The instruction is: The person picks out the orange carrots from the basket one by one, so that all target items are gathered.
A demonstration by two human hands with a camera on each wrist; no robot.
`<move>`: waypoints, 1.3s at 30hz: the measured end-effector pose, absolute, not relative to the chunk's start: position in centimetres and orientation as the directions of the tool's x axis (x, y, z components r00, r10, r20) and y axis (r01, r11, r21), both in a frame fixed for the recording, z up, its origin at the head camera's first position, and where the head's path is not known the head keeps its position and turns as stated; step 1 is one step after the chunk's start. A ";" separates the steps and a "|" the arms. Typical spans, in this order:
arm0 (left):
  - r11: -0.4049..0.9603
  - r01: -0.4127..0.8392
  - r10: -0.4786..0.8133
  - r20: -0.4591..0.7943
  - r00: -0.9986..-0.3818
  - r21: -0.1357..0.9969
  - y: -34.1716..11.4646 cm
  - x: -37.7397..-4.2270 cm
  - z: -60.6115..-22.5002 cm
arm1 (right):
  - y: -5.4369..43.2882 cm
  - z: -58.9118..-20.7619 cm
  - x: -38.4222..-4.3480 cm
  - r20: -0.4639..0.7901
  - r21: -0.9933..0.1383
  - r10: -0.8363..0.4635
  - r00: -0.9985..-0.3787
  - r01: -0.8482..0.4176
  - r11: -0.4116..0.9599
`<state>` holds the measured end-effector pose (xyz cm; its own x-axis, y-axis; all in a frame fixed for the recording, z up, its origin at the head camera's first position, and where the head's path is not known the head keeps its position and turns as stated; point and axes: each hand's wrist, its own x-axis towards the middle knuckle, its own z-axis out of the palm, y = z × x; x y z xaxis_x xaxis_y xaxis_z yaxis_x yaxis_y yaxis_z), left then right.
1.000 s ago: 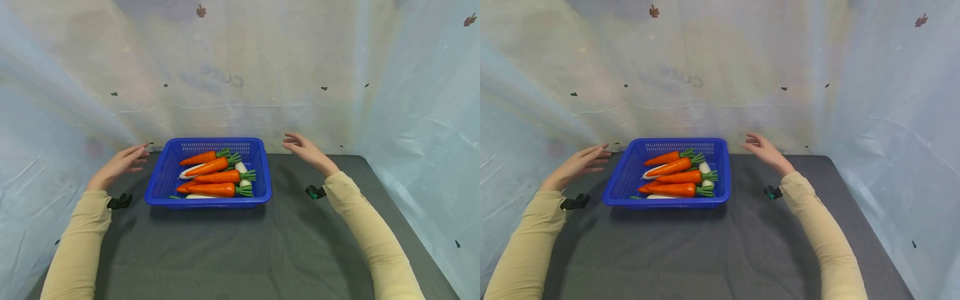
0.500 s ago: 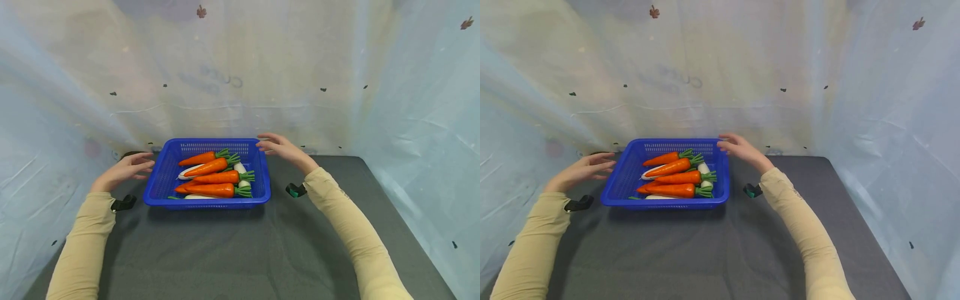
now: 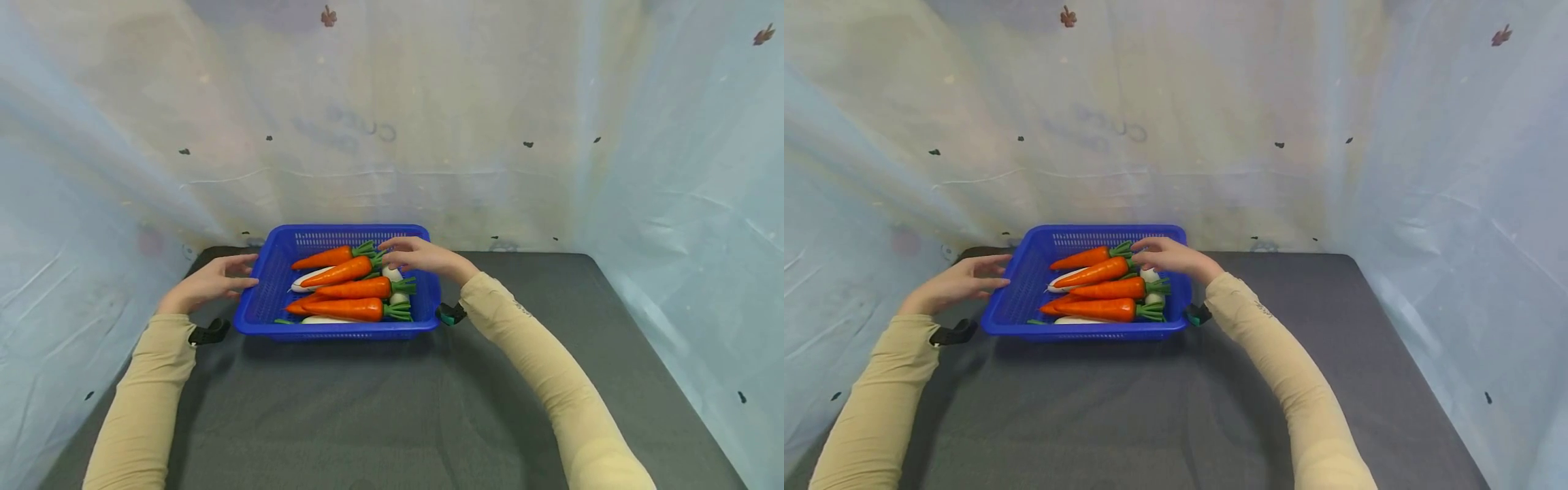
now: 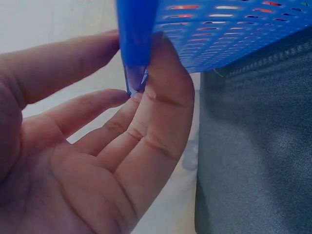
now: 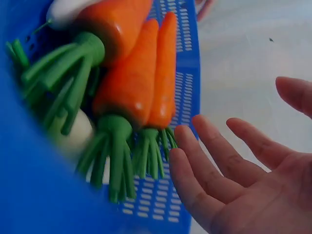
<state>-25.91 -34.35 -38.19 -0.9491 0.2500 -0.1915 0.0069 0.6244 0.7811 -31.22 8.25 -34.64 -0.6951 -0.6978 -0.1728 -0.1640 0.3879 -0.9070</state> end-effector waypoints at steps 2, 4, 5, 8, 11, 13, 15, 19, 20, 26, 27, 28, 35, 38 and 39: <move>0.628 0.013 0.254 -0.188 -0.949 0.778 -34.3 -25.8 -38.1 | 7.7 -34.8 -31.0 -0.184 -0.901 -0.713 -0.677 -0.173 0.397; 0.630 0.014 0.253 -0.188 -0.949 0.776 -34.3 -25.8 -38.0 | 7.2 -34.9 -31.0 -0.199 -0.892 -0.720 -0.665 -0.182 0.415; 0.630 0.016 0.254 -0.187 -0.949 0.777 -34.2 -25.8 -37.9 | 7.0 -34.9 -31.0 -0.207 -0.884 -0.723 -0.659 -0.191 0.427; 0.630 0.024 0.258 -0.180 -0.949 0.776 -34.2 -25.7 -37.8 | 6.4 -34.6 -30.9 -0.246 -0.854 -0.723 -0.646 -0.208 0.477; 0.625 0.026 0.264 -0.180 -0.948 0.780 -34.3 -25.7 -37.7 | 6.0 -34.3 -31.1 -0.295 -0.826 -0.711 -0.639 -0.204 0.526; 0.621 0.024 0.268 -0.184 -0.946 0.783 -34.3 -25.7 -37.7 | 5.7 -34.2 -31.3 -0.326 -0.806 -0.700 -0.635 -0.201 0.557; 0.621 0.023 0.270 -0.187 -0.945 0.783 -34.2 -25.7 -37.7 | 5.4 -34.2 -31.5 -0.355 -0.787 -0.686 -0.635 -0.194 0.586; 0.630 0.025 0.266 -0.185 -0.946 0.776 -34.1 -25.7 -37.6 | 4.9 -34.3 -32.0 -0.397 -0.734 -0.667 -0.630 -0.218 0.643; 0.633 0.025 0.263 -0.184 -0.947 0.774 -34.1 -25.7 -37.6 | 4.8 -34.3 -32.1 -0.407 -0.720 -0.664 -0.627 -0.228 0.656; 0.630 0.018 0.262 -0.191 -0.946 0.776 -34.0 -25.8 -37.5 | 4.2 -34.4 -32.5 -0.463 -0.656 -0.647 -0.606 -0.257 0.710; 0.628 0.020 0.266 -0.191 -0.945 0.778 -34.0 -25.8 -37.5 | 4.1 -34.4 -32.6 -0.473 -0.651 -0.641 -0.605 -0.251 0.717; 0.627 0.021 0.268 -0.190 -0.945 0.779 -34.0 -25.8 -37.5 | 4.0 -34.4 -32.7 -0.484 -0.646 -0.635 -0.602 -0.244 0.724; 0.620 0.028 0.278 -0.186 -0.942 0.784 -33.9 -25.8 -37.6 | 3.8 -34.6 -33.1 -0.549 -0.613 -0.627 -0.553 -0.244 0.752; 0.621 0.034 0.281 -0.182 -0.942 0.783 -34.0 -25.8 -37.6 | 3.7 -34.7 -33.1 -0.558 -0.597 -0.628 -0.542 -0.264 0.758; 0.623 0.035 0.282 -0.182 -0.942 0.782 -34.0 -25.7 -37.5 | 3.6 -34.8 -33.1 -0.559 -0.591 -0.627 -0.542 -0.271 0.760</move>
